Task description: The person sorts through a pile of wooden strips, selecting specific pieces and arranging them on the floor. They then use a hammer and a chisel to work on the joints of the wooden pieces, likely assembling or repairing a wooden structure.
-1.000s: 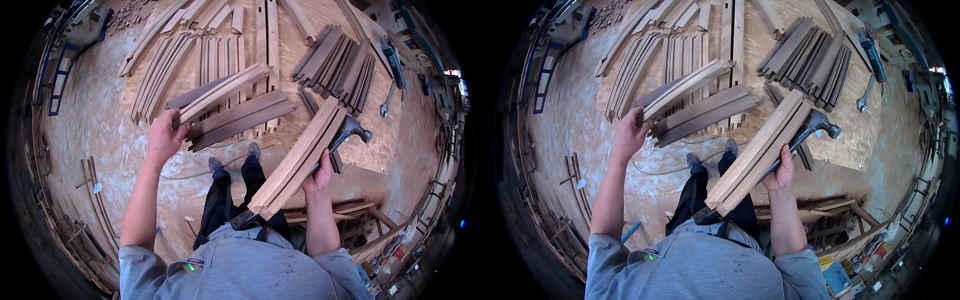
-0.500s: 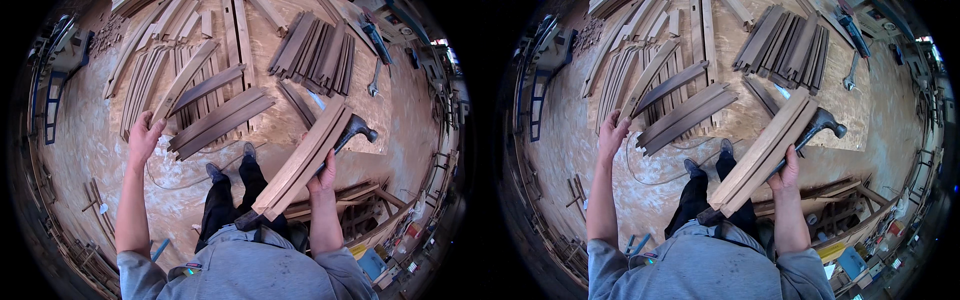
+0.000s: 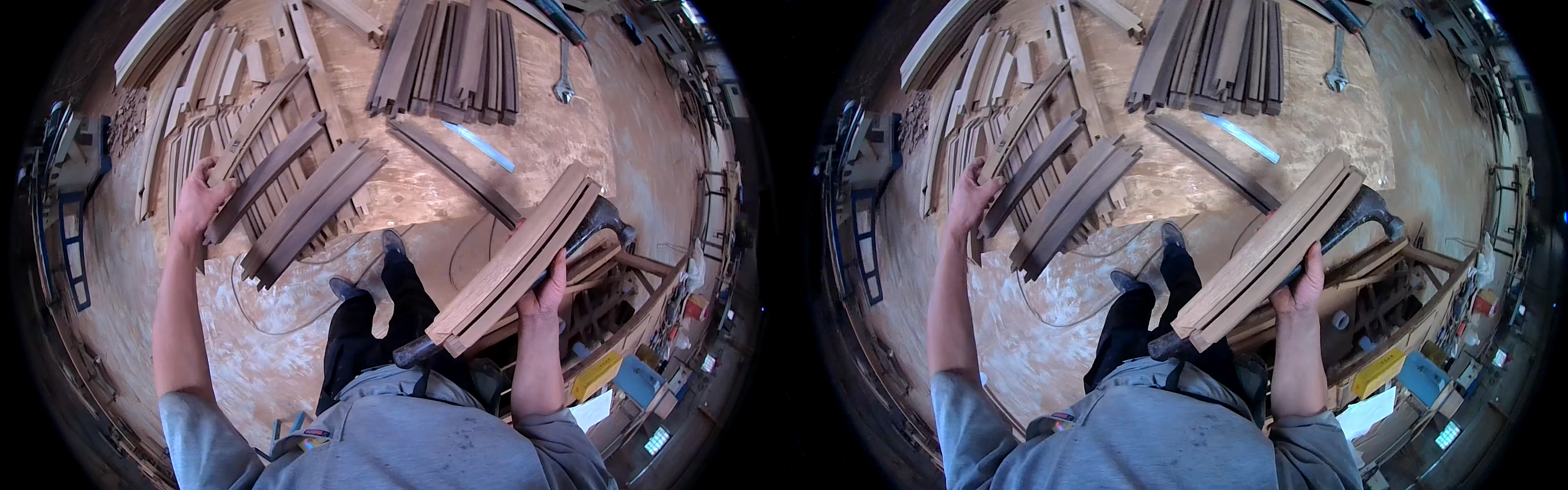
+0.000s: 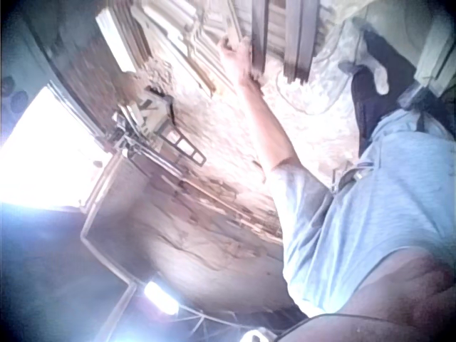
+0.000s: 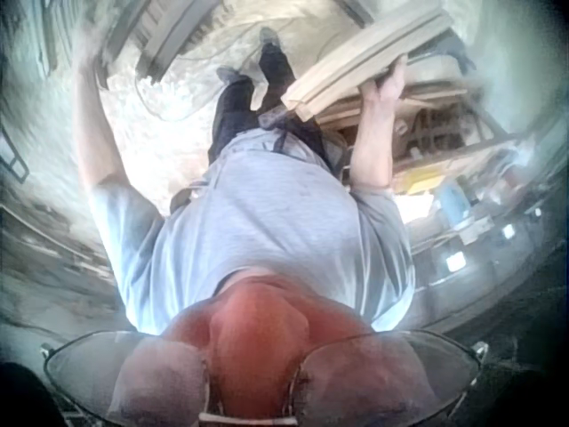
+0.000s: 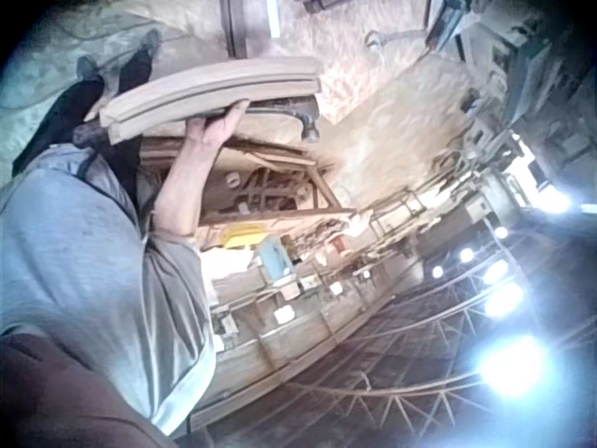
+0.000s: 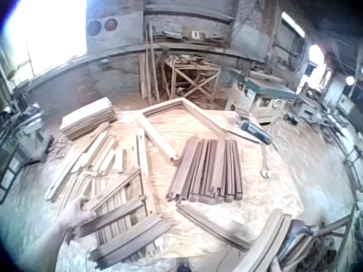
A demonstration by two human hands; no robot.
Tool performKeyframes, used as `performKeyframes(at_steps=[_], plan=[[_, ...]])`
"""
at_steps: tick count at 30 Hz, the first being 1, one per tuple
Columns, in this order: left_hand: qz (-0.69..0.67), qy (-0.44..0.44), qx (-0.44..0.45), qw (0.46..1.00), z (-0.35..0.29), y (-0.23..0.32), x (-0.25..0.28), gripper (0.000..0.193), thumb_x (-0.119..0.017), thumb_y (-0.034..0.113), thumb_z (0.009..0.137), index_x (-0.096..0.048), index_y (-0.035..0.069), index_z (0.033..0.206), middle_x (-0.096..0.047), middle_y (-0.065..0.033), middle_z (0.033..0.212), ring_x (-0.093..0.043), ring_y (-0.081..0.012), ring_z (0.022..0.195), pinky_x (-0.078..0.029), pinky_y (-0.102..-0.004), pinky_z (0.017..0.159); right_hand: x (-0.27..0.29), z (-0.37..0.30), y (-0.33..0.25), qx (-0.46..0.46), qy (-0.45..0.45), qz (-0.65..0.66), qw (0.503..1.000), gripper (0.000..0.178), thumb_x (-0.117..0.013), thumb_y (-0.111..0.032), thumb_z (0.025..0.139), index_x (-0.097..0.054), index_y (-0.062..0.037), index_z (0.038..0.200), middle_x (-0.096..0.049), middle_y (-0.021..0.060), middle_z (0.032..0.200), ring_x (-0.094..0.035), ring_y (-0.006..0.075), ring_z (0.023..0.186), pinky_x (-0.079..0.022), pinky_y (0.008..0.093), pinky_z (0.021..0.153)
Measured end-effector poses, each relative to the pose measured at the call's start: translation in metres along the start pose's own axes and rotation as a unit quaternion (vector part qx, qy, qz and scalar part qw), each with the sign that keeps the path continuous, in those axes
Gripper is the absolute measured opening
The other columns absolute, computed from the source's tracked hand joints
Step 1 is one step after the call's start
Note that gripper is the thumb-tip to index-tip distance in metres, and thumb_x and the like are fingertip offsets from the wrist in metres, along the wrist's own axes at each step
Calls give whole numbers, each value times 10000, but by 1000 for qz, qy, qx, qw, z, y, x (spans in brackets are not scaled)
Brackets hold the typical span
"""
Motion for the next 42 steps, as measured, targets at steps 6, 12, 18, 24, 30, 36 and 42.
performKeyframes(at_steps=[6,12,18,24,30,36,42], plan=[[216,72,-116,967,20,7,7,536,-706,290,780,-598,-45,1184,-632,-161,1038,-598,-275,960,-458,-346,872,22,-13,-8,27,-4,37,999,627,-508,-398,945,-337,-42,1432,-440,215,1387,-462,358,1249,-373,489,1079],[317,112,-99,937,22,16,7,513,-685,299,808,-586,-7,1208,-609,-187,1119,-563,-333,1039,-454,-387,902,26,-18,-8,22,-24,60,998,636,-504,-398,946,-320,-46,1442,-431,211,1400,-457,360,1254,-369,489,1080],[304,89,-340,886,-26,128,-82,397,-694,154,785,-595,45,1153,-610,-153,1098,-563,-317,1053,-459,-409,925,25,-16,-10,25,11,46,999,654,-514,-421,937,-328,-45,1438,-427,200,1410,-458,356,1255,-378,489,1074],[330,-82,-488,804,-38,199,-234,337,-508,99,854,-578,30,1176,-596,-123,1158,-537,-267,1124,-409,-374,1004,25,-17,-16,25,39,41,998,668,-540,-444,916,-354,-52,1424,-453,189,1387,-483,354,1221,-425,482,1028],[424,-126,-460,770,-4,207,-301,256,-492,83,841,-558,22,1082,-585,-162,1169,-532,-289,1138,-375,-393,1039,38,-26,-28,60,9,-8,998,683,-580,-455,886,-375,-67,1411,-476,184,1346,-509,358,1156,-454,477,988],[399,-70,-554,727,-18,200,-296,220,-510,120,821,-545,47,1026,-589,-149,1141,-528,-283,1143,-375,-408,1030,55,-32,-37,79,54,12,995,677,-601,-431,878,-383,-66,1406,-466,183,1350,-500,366,1163,-455,479,985],[375,-59,-568,730,-24,204,-293,290,-513,140,812,-551,67,1091,-578,-124,1133,-527,-266,1120,-384,-408,999,65,-24,-36,75,68,43,994,689,-603,-423,877,-375,-56,1414,-457,190,1359,-488,382,1177,-410,495,1027]])
Point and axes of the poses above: each hand's wrist, its own z-axis towards the middle knuckle, its own x-axis out of the back of the hand, y = z × x, the point moved 5 cm from there along z, towards the middle knuckle
